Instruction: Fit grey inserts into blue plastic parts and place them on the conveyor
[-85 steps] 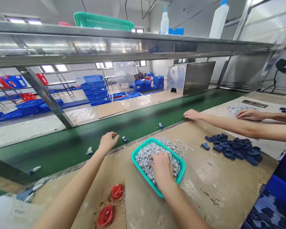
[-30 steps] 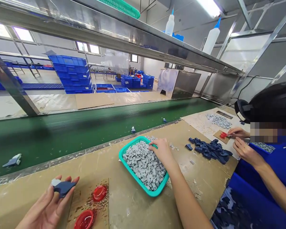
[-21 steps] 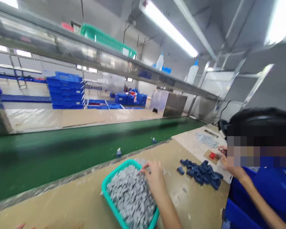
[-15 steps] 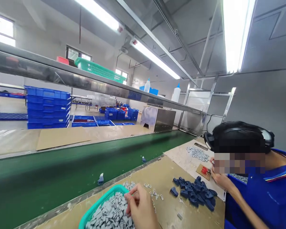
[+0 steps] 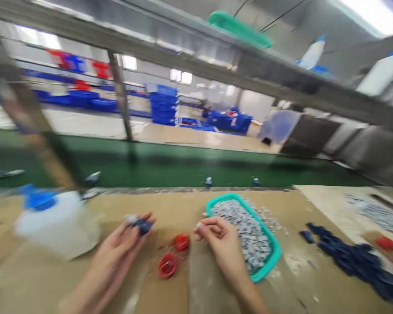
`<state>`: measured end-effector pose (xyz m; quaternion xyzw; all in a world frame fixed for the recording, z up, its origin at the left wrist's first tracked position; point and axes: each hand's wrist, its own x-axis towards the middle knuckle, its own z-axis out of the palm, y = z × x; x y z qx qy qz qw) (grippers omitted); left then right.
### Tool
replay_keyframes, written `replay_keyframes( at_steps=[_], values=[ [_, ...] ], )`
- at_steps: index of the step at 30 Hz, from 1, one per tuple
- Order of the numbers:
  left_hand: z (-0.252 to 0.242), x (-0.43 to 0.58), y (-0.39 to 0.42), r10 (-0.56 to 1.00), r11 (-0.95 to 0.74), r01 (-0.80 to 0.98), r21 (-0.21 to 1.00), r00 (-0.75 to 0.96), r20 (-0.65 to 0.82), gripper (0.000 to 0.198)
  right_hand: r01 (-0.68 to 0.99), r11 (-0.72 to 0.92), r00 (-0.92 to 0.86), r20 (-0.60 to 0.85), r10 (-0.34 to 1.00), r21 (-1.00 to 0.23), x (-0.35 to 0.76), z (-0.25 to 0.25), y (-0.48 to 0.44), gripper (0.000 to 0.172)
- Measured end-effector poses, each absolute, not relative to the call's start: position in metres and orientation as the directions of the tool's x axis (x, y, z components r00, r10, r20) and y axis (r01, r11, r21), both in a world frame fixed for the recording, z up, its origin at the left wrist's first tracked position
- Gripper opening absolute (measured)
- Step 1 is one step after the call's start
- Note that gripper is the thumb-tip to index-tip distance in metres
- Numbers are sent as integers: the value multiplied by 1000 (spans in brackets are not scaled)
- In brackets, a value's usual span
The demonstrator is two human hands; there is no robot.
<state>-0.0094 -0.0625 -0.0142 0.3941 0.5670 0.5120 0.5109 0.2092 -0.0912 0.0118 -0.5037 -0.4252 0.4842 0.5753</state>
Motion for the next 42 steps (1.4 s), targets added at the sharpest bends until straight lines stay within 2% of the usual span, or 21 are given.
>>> replay_keyframes(
  at_steps=[2, 3, 6, 14, 23, 42],
  values=[
    [-5, -9, -72, 981, 167, -380, 910, -31, -193, 41, -122, -33, 67, -41, 997, -992, 203, 3, -96, 29],
    [-3, -7, -73, 981, 167, -459, 873, -15, -195, 42, -117, -48, 34, -53, 998, -992, 202, -1, -97, 29],
    [-1, -3, -75, 981, 179, -548, 817, 32, -194, 42, -96, -58, -1, -58, 998, -994, 200, -8, -100, 27],
    [-11, 0, -72, 972, 215, -555, 804, 42, -231, 38, 13, -99, 139, -97, 986, -995, 201, -21, -95, 26],
    [-16, 4, -75, 984, 167, -524, 835, 33, -176, 28, -29, -157, 117, -160, 980, -987, 196, -40, -92, 28],
    [-16, 8, -77, 983, 175, -448, 877, 23, -185, 33, -75, -177, 91, -184, 979, -981, 199, -32, -96, 27]
  ],
)
